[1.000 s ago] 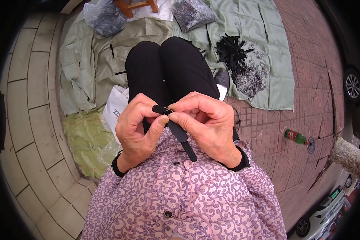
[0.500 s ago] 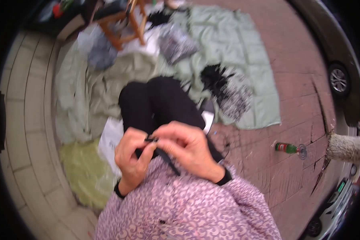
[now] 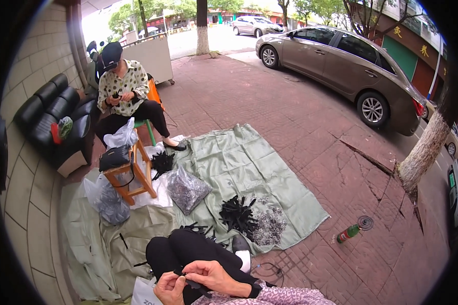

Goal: Manually attaching metal buckles or fasteners to black fabric/leather shoe straps.

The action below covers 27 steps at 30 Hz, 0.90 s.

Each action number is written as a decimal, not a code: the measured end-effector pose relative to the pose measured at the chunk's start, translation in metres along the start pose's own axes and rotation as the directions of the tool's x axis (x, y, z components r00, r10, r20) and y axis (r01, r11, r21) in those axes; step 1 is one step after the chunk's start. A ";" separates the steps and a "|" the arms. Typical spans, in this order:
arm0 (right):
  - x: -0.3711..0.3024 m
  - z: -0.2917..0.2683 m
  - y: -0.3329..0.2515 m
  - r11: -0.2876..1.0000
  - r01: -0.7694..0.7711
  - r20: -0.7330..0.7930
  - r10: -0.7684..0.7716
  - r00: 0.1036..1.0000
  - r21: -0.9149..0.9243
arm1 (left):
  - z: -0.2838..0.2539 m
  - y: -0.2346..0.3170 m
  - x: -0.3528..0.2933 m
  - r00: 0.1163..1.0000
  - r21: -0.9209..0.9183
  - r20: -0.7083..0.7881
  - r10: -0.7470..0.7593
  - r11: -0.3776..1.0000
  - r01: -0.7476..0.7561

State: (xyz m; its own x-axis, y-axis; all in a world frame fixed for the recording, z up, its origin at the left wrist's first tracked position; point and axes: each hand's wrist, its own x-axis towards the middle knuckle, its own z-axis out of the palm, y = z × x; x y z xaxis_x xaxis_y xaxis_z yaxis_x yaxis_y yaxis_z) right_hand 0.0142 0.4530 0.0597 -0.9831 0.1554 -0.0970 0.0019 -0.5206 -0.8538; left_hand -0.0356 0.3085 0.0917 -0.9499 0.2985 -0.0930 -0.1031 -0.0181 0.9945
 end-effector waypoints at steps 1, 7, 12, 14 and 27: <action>0.000 0.000 0.000 0.999 -0.017 -0.003 0.017 1.000 0.032 | 0.001 -0.002 0.001 0.999 0.015 -0.005 0.052 0.999 -0.052; 0.002 -0.012 0.005 0.993 -0.112 0.087 0.109 0.990 0.023 | -0.009 -0.006 -0.001 0.998 0.135 0.057 0.034 0.990 -0.042; 0.001 -0.014 0.006 0.990 -0.107 0.137 0.118 0.983 -0.087 | -0.015 -0.004 -0.002 0.980 0.301 0.139 0.141 0.937 -0.177; 0.000 -0.012 0.006 0.987 -0.103 0.186 0.125 0.975 -0.125 | -0.019 -0.001 -0.002 0.973 0.347 0.201 0.114 0.921 -0.179; -0.007 -0.009 0.018 0.964 -0.098 0.113 0.129 0.985 -0.246 | -0.020 -0.006 0.001 0.961 0.139 0.265 -0.077 0.989 0.041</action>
State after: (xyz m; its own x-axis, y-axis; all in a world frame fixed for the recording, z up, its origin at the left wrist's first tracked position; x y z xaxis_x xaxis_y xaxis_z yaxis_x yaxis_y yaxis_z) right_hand 0.0231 0.4497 0.0401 -0.9889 -0.0086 -0.1481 0.1434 -0.3104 -0.9397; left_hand -0.0420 0.2894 0.0850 -0.8270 0.5410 -0.1530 -0.0993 0.1273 0.9869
